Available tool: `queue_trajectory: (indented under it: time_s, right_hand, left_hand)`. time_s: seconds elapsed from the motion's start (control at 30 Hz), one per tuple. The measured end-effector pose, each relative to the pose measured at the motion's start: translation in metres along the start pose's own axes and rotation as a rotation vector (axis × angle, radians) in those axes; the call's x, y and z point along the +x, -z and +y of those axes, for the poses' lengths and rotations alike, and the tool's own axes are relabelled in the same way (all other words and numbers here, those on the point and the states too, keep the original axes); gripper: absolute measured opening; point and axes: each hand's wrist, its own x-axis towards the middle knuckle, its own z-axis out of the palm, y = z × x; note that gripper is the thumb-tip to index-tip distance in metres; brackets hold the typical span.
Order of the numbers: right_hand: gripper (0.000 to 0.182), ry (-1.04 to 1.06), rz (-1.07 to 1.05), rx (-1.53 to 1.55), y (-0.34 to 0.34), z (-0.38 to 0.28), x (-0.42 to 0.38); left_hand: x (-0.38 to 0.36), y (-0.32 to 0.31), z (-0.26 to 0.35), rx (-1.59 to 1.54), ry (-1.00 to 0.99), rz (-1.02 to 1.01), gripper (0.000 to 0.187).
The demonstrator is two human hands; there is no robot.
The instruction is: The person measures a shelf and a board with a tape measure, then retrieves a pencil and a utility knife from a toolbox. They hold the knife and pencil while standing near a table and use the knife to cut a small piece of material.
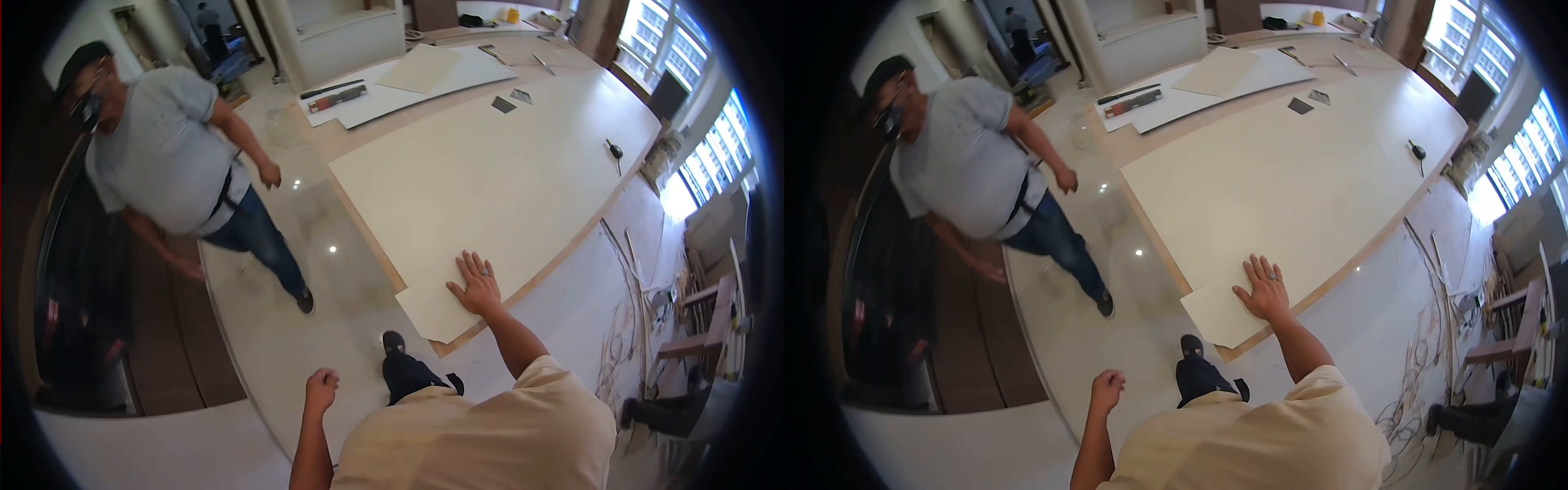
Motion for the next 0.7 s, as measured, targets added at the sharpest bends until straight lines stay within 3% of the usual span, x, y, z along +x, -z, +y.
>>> queue_trajectory:
  time_s: [0.1, 0.3, 0.4, 0.53, 0.6, 0.7]
  right_hand:
    - [0.074, -0.065, 0.012, -0.011, -0.001, 0.002, 0.004]
    - [0.08, -0.275, -0.005, 0.025, 0.006, -0.007, 0.016]
    - [0.08, -0.356, -0.019, -0.003, 0.006, -0.008, 0.025]
    - [0.079, -0.453, -0.056, -0.005, 0.009, -0.014, 0.035]
    - [0.078, -0.52, -0.029, 0.011, 0.007, -0.017, 0.037]
    - [0.076, -0.652, -0.002, 0.027, 0.002, -0.024, 0.048]
  left_hand:
    - [0.064, -0.002, 0.091, 0.069, -0.141, -0.088, 0.017]
    - [0.202, 0.0, 0.181, 0.039, -0.241, -0.1, 0.017]
    - [0.272, 0.009, 0.178, 0.049, -0.268, -0.073, 0.018]
    - [0.349, 0.018, 0.143, 0.017, -0.119, -0.039, 0.017]
    - [0.362, 0.032, 0.138, 0.1, -0.051, -0.05, 0.016]
    - [0.374, 0.056, 0.132, 0.501, -0.054, -0.102, 0.018]
